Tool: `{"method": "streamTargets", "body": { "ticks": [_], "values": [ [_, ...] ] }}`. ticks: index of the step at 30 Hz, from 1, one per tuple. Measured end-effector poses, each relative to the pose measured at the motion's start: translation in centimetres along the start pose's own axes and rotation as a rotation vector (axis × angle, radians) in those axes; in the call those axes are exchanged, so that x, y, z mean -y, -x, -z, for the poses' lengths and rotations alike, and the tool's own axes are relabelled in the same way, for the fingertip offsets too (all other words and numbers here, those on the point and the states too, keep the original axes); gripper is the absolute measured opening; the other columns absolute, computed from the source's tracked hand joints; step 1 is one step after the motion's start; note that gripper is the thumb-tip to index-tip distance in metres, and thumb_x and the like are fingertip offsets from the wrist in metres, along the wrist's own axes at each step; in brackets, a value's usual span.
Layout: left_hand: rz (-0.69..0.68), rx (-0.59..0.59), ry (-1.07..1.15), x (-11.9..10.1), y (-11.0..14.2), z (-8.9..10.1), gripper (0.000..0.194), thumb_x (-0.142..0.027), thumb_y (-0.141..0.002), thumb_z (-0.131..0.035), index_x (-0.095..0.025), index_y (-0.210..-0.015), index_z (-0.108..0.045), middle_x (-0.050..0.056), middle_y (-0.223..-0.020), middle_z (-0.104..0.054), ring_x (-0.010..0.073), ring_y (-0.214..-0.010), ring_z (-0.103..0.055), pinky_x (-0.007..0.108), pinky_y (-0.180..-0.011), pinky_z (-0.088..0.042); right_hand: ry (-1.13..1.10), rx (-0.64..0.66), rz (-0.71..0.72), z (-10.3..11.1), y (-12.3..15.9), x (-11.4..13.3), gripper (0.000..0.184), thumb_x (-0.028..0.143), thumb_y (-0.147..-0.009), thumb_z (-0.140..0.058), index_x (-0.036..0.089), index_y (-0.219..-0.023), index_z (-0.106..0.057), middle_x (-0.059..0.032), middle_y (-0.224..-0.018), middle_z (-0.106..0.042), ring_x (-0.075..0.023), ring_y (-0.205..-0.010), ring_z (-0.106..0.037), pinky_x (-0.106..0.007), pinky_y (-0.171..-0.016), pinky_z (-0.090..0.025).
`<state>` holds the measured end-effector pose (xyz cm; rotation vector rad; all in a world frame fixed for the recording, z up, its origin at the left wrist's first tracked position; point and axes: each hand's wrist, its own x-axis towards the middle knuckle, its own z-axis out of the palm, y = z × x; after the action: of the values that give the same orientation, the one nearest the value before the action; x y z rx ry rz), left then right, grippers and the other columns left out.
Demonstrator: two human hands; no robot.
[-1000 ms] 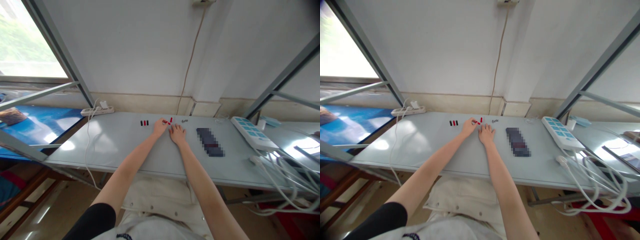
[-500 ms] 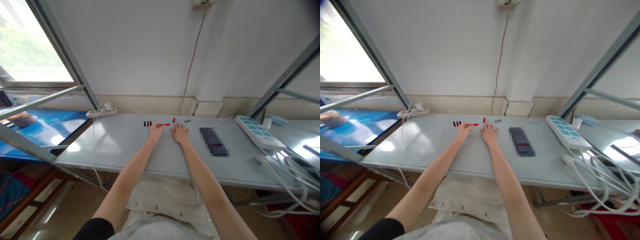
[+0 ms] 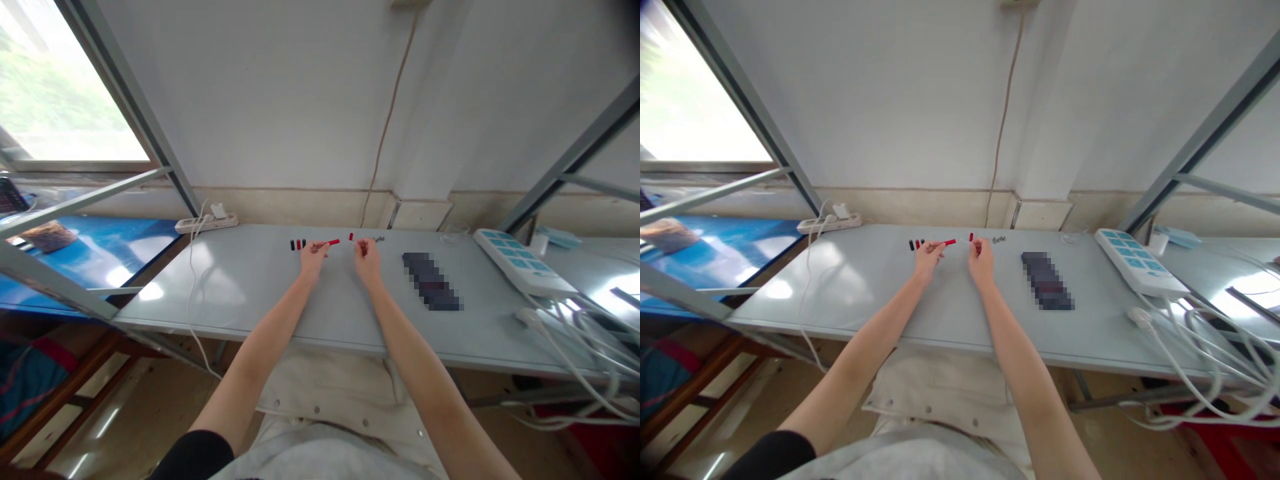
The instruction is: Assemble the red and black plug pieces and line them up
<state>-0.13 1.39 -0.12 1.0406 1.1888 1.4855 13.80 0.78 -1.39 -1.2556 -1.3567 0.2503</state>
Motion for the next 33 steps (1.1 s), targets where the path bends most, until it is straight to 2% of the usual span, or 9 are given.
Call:
{"method": "streamTargets", "body": {
  "ticks": [9, 16, 18, 20, 24, 29, 33],
  "values": [
    [0.002, 0.014, -0.008, -0.2, 0.2, -0.1, 0.016, -0.024, -0.063, -0.063, -0.014, -0.071, -0.054, -0.001, -0.06, -0.056, 0.0047, -0.048, -0.047, 0.018, -0.049, -0.037, -0.172, 0.031, -0.129, 0.2, -0.3, 0.2, 0.028, 0.046, -0.075, -0.045, 0.018, -0.078, -0.047, -0.0026, -0.065, -0.055, -0.0138, -0.059, -0.051, -0.028, -0.058, -0.04],
    [-0.073, -0.002, -0.05, -0.1, 0.0, 0.0, 0.019, -0.028, -0.066, -0.061, -0.014, -0.078, -0.058, 0.004, -0.077, -0.064, 0.0055, -0.052, -0.049, 0.018, -0.048, -0.038, -0.246, 0.075, -0.188, 0.2, -0.5, 0.3, 0.031, 0.049, -0.072, -0.048, 0.019, -0.076, -0.047, -0.0007, -0.061, -0.053, -0.0117, -0.054, -0.048, -0.026, -0.053, -0.038],
    [-0.113, 0.033, -0.061, 0.0, 0.0, 0.0, 0.022, -0.03, -0.067, -0.059, -0.015, -0.083, -0.06, 0.005, -0.083, -0.064, 0.0056, -0.052, -0.049, 0.019, -0.049, -0.038, -0.276, 0.082, -0.201, 0.1, -0.5, 0.3, 0.032, 0.05, -0.071, -0.049, 0.019, -0.076, -0.047, 0.0005, -0.06, -0.052, -0.0108, -0.052, -0.046, -0.025, -0.051, -0.037],
    [-0.129, 0.119, -0.087, 0.2, 0.1, -0.1, 0.027, -0.034, -0.068, -0.058, -0.015, -0.087, -0.062, 0.005, -0.084, -0.065, 0.0061, -0.053, -0.051, 0.02, -0.049, -0.038, -0.315, 0.085, -0.217, 0.1, -0.5, 0.3, 0.033, 0.051, -0.07, -0.051, 0.019, -0.075, -0.047, 0.0012, -0.058, -0.052, -0.0102, -0.051, -0.045, -0.025, -0.051, -0.037],
    [-0.141, 0.268, -0.135, 0.3, 0.5, -0.4, 0.034, -0.038, -0.067, -0.06, -0.015, -0.091, -0.063, 0.005, -0.076, -0.065, 0.0081, -0.055, -0.054, 0.02, -0.05, -0.038, -0.42, 0.056, -0.268, 0.0, -0.5, 0.3, 0.033, 0.05, -0.067, -0.055, 0.018, -0.075, -0.049, 0.002, -0.058, -0.053, -0.009, -0.049, -0.045, -0.024, -0.05, -0.037],
    [-0.136, 0.244, -0.139, -0.2, 0.1, -0.7, 0.031, -0.039, -0.065, -0.061, -0.014, -0.085, -0.062, 0.001, -0.061, -0.06, 0.0084, -0.052, -0.052, 0.021, -0.05, -0.037, -0.583, 0.056, -0.383, -0.1, -0.4, 0.4, 0.034, 0.048, -0.062, -0.061, 0.018, -0.073, -0.051, 0.0033, -0.056, -0.052, -0.0074, -0.047, -0.043, -0.022, -0.048, -0.035],
    [-0.144, 0.285, -0.175, -0.8, -0.7, -1.0, 0.028, -0.039, -0.065, -0.061, -0.015, -0.08, -0.06, 0.001, -0.066, -0.06, 0.0075, -0.053, -0.051, 0.02, -0.05, -0.037, -0.672, 0.054, -0.437, -0.2, -0.4, 0.6, 0.035, 0.048, -0.058, -0.064, 0.018, -0.07, -0.051, 0.004, -0.055, -0.051, -0.0069, -0.046, -0.042, -0.022, -0.047, -0.034]
  ]
}}
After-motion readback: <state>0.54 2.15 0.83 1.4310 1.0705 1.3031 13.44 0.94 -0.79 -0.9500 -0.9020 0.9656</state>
